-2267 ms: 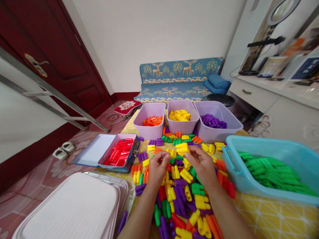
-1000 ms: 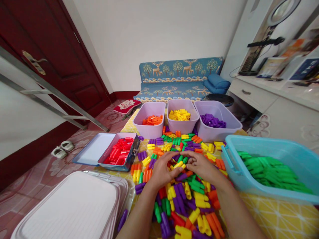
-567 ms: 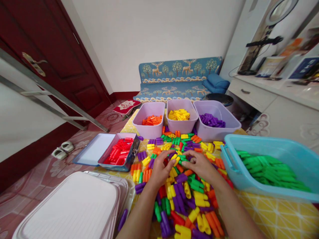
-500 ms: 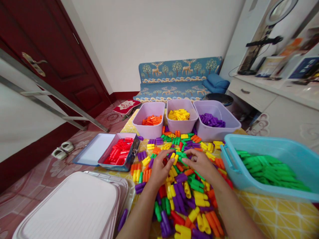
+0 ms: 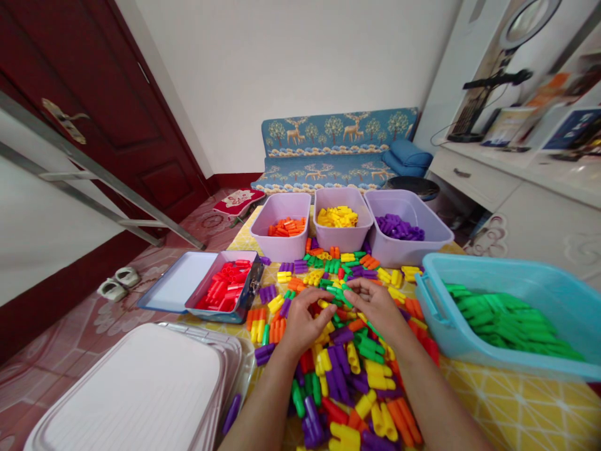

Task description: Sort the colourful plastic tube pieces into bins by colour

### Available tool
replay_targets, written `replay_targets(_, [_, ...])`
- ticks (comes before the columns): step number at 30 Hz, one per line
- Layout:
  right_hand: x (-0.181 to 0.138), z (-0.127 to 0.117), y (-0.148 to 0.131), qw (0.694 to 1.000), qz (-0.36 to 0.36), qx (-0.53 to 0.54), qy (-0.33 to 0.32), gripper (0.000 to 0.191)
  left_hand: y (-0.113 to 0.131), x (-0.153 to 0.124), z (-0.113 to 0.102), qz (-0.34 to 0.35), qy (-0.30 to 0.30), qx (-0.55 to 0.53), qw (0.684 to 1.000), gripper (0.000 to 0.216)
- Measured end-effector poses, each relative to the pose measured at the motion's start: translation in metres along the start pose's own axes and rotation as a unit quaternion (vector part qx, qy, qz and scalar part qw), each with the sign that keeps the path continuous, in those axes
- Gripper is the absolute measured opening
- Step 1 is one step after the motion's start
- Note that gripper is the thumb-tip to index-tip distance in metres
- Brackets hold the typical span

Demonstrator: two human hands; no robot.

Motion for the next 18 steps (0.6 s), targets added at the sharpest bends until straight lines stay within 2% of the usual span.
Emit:
replay_targets(2, [0.001,-0.009,0.003,0.999,-0.008,-0.028,0.041,0.033,-0.002,-0.001,-0.001,-0.014,0.01,0.015,1.0,0.021])
replay_targets(4, [0.001,-0.014,0.003,0.995,-0.017,-0.083,0.053,0.028,-0.004,-0.002,-0.003,-0.022,0.022,0.022,0.999,0.026])
replay_targets(10, [-0.001,-0.004,-0.012,0.964,-0.07,-0.258,0.01,0.01,-0.01,-0.001,-0.002,-0.041,0.022,0.017,0.999,0.032])
replay_targets(13, [-0.001,0.005,-0.017,0.942,-0.092,-0.322,-0.001,0.024,-0.011,-0.001,-0.002,-0.047,0.024,0.013,0.999,0.03])
replay_targets(16, [-0.001,0.012,-0.016,0.92,-0.079,-0.383,-0.023,0.039,-0.011,-0.001,-0.002,-0.046,0.022,0.016,0.999,0.029])
replay_targets(18, [-0.002,0.015,-0.015,0.906,-0.065,-0.416,-0.037,0.042,-0.011,-0.002,-0.003,-0.045,0.023,0.017,0.999,0.029])
Point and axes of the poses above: each hand's wrist, its own x-axis towards the middle knuckle, its own z-axis out of the palm, y = z × x, the point moved 5 cm from there along x, towards the middle knuckle, and after that the axes turned 15 degrees about -y, right-handed, at the moved point
